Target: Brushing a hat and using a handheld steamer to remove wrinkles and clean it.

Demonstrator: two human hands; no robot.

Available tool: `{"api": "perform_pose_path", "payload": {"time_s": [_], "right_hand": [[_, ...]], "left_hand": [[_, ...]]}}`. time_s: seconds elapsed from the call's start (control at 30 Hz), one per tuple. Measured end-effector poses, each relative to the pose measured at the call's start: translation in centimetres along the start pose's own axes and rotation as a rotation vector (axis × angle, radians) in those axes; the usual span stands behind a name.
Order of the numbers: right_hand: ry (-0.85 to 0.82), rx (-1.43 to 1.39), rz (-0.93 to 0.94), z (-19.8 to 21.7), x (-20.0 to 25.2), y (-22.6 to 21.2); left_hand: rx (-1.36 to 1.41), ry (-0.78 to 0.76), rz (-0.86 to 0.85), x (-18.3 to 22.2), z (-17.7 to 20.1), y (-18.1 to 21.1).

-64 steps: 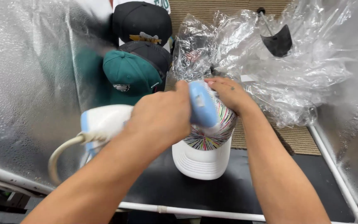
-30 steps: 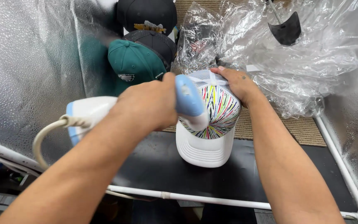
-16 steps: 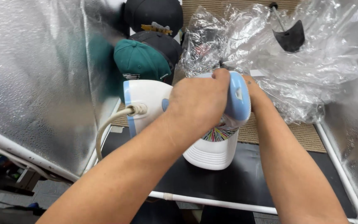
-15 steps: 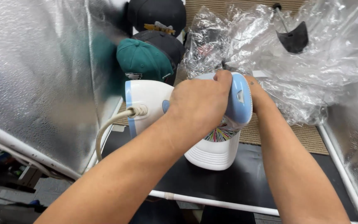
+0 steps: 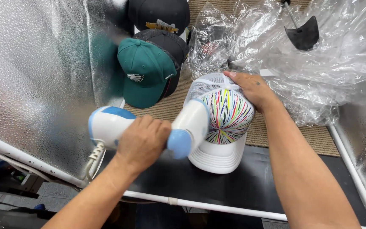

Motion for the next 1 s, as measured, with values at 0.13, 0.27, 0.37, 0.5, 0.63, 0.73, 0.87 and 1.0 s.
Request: {"api": "perform_pose_path", "payload": {"time_s": [0.13,0.27,0.37,0.5,0.63,0.73,0.87,1.0], "right_hand": [[0.012,0.0,-0.004,0.5,-0.2,0.0],[0.035,0.0,-0.012,1.1,-0.8,0.0],[0.015,0.007,-0.038,0.2,-0.3,0.9],[0.027,0.004,-0.043,0.7,-0.2,0.5],[0.029,-0.002,-0.046,1.0,-1.0,0.9],[0.022,-0.009,-0.056,1.4,-2.2,3.3],[-0.242,0.751,0.565,-0.6,-2.4,2.7],[-0.148,0.41,0.031,-0.4,1.3,-2.2]], "left_hand": [[-0.115,-0.008,0.007,1.1,-0.1,-1.6],[-0.011,0.025,0.017,0.0,0.0,-0.7],[-0.002,0.023,0.047,0.6,-0.3,-0.1],[0.025,0.002,0.049,0.3,-0.7,-0.6],[0.058,0.032,0.009,-2.2,2.1,2.6],[0.12,0.01,0.019,-5.1,4.4,5.2],[-0.038,-0.175,0.161,-8.6,4.6,6.4],[-0.131,-0.327,0.212,-12.7,3.0,8.1]]}}
Point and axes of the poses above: each hand's wrist, its own x-axis away from the middle knuckle, its own z-axis out of the back of the hand, y = z × x, the point moved 8 cm from there along -x, towards the middle knuckle, and after that the axes turned 4 degrees about z, right-handed, at the moved point
